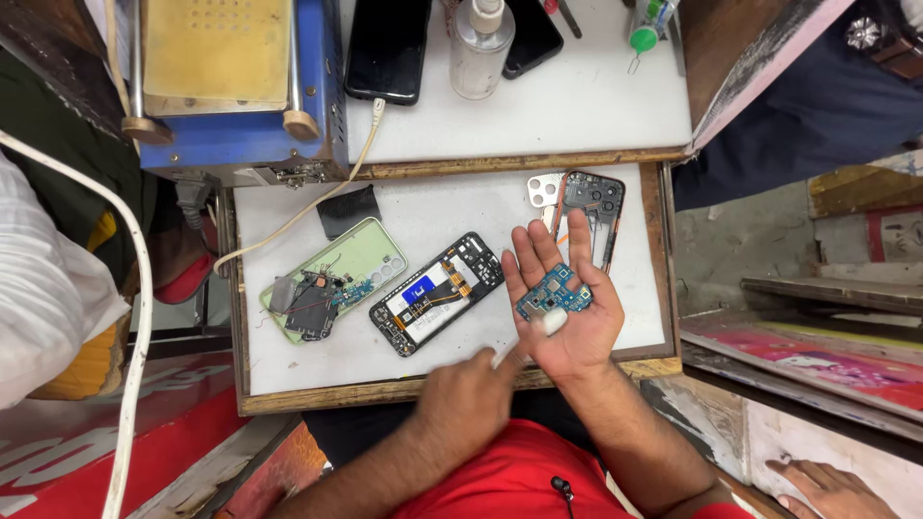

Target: The person handles a disassembled smartphone, removes a small component from the motherboard, and places it on the workbench. The person then reattaches the component to the motherboard and adjusts the ribbon cables.

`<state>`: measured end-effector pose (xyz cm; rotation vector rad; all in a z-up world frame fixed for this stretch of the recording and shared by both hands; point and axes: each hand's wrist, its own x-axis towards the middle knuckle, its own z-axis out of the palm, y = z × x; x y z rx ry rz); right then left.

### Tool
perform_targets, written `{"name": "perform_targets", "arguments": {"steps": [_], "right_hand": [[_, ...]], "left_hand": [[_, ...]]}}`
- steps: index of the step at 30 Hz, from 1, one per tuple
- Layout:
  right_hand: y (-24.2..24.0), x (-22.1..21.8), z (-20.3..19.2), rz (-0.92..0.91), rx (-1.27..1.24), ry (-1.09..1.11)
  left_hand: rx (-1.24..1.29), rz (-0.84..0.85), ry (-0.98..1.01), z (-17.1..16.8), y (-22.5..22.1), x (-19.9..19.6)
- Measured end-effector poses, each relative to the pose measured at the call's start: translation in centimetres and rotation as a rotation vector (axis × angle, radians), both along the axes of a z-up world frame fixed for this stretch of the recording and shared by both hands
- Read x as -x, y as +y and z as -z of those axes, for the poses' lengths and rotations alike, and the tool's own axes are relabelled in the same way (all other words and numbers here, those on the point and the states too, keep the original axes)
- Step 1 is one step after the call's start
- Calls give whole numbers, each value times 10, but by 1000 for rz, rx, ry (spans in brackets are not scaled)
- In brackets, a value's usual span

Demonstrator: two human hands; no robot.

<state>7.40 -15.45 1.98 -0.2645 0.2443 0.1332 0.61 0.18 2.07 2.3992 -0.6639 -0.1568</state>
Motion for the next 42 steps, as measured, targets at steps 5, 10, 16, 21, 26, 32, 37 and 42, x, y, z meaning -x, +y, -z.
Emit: {"name": "perform_targets", "arguments": {"steps": [5,10,16,21,26,32,37,42], "right_hand": [[0,0,2,-11,43,0],[-6,1,2,-72,21,-79],[-10,8,7,-86,66,-77],[-14,8,2,-23,13,-34],[-7,12,3,-79,111,-37],[-11,6,-2,-41,126,-5],[-13,13,5,-40,91,-12],[-21,10,6,77,6,73]], "left_hand": [[108,-50,-45,-12,-4,-3],[140,-51,15,-15,5,-16],[129,-78,-50,-22,9,-14],[126,-65,14,-33,12,-6],[112,-86,11,-30,5,-15],[62,-89,-74,-34,1,-8],[57,-75,-19,-30,5,-3],[305,-113,-99,-33,15,4]]}}
